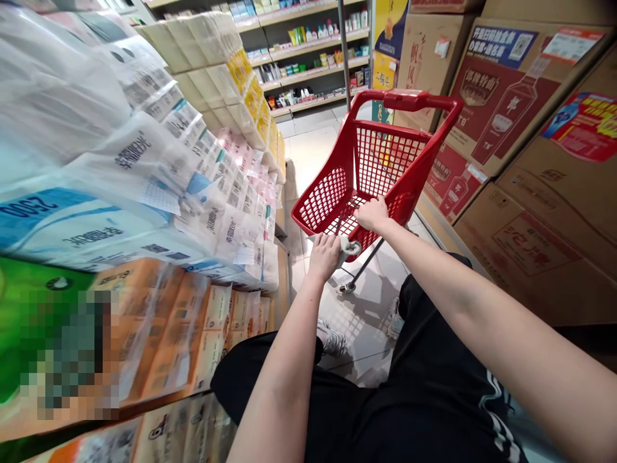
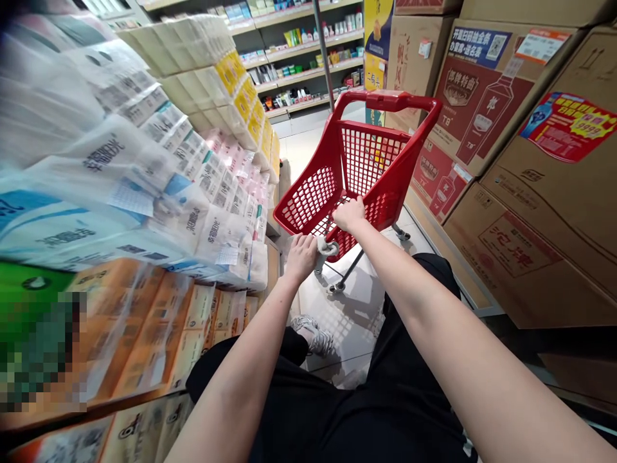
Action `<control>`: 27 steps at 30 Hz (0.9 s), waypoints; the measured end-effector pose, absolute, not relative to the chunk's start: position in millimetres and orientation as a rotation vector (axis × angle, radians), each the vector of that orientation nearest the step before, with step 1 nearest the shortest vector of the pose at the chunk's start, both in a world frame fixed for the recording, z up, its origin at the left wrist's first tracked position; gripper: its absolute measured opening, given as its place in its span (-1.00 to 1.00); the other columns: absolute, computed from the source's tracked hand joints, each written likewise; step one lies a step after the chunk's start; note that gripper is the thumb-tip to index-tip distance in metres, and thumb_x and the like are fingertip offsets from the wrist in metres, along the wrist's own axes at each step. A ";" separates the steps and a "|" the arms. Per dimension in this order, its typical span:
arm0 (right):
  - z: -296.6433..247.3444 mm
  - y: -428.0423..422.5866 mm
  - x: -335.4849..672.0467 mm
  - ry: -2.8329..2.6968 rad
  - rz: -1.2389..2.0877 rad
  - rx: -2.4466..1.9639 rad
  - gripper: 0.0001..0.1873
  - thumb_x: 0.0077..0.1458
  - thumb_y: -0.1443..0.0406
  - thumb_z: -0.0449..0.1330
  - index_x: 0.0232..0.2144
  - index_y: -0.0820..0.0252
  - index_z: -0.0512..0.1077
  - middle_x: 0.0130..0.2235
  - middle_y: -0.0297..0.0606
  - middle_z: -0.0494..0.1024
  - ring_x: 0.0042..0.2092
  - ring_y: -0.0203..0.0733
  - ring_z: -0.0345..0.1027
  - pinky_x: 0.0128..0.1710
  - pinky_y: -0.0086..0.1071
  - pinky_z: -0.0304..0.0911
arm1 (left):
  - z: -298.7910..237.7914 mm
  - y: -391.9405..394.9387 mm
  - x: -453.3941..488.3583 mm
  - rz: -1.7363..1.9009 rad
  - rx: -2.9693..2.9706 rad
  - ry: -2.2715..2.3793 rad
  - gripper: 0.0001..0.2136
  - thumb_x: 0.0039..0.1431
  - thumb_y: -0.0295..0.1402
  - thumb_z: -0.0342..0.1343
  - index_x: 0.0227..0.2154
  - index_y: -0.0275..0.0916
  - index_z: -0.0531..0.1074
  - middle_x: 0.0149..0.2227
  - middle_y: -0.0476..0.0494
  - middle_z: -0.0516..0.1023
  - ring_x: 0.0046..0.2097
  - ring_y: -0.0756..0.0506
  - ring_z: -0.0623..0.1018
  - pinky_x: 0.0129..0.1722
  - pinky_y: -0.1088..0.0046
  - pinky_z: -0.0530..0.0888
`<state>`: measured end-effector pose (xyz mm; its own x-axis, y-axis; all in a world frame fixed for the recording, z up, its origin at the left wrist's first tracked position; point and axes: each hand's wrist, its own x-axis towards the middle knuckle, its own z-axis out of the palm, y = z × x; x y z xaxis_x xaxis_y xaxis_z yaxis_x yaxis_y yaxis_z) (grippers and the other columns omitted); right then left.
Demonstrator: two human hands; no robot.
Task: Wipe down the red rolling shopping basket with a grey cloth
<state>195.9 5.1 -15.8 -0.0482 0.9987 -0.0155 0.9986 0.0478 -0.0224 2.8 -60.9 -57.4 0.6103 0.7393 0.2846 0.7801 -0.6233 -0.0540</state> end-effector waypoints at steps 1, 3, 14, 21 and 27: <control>-16.3 3.1 194.2 -2.264 0.048 -2.147 -0.47 0.18 0.14 -0.16 -0.26 0.24 0.57 -0.16 0.00 0.57 -0.06 0.03 0.34 0.03 -0.10 -0.09 | -56.9 -61.5 6.9 -0.353 -2.659 -1.276 -0.79 0.24 -0.41 -0.15 -0.20 -0.26 0.38 -0.22 -0.26 0.44 -0.10 -0.21 0.39 0.12 0.17 0.20; -17.1 -0.9 192.4 -2.273 0.061 -2.105 -0.45 0.17 0.10 -0.15 -0.29 0.26 0.57 -0.21 0.00 0.58 -0.11 0.00 0.37 0.01 -0.12 -0.07 | -56.7 -63.6 15.2 -0.361 -2.649 -1.292 -0.79 0.23 -0.42 -0.15 -0.21 -0.25 0.38 -0.22 -0.27 0.44 -0.09 -0.21 0.38 0.10 0.17 0.21; -21.0 -20.6 216.2 -2.387 0.015 -1.811 -0.49 0.15 0.15 -0.10 -0.43 0.27 0.58 -0.32 -0.08 0.59 -0.23 -0.14 0.36 -0.04 -0.22 -0.11 | -67.2 -66.5 5.9 -0.414 -2.678 -1.061 -0.76 0.26 -0.43 -0.17 -0.15 -0.25 0.39 -0.15 -0.25 0.46 -0.08 -0.20 0.41 0.10 0.17 0.24; -26.0 -15.3 215.1 -2.412 0.004 -1.749 -0.50 0.15 0.18 -0.10 -0.50 0.25 0.58 -0.41 -0.13 0.57 -0.31 -0.18 0.33 -0.11 -0.23 -0.12 | -45.8 -32.8 -39.4 -0.264 -2.708 -1.054 -0.72 0.25 -0.43 -0.17 -0.10 -0.24 0.40 -0.17 -0.25 0.48 -0.05 -0.19 0.43 0.19 0.16 0.16; -28.9 -15.2 213.3 -2.393 -0.007 -1.761 -0.49 0.16 0.18 -0.11 -0.50 0.23 0.58 -0.42 -0.16 0.57 -0.29 -0.19 0.32 -0.08 -0.23 -0.12 | -45.8 -18.0 -58.7 -0.294 -2.727 -1.183 -0.66 0.24 -0.43 -0.18 0.00 -0.23 0.36 -0.03 -0.28 0.46 0.11 -0.19 0.37 0.27 0.11 0.04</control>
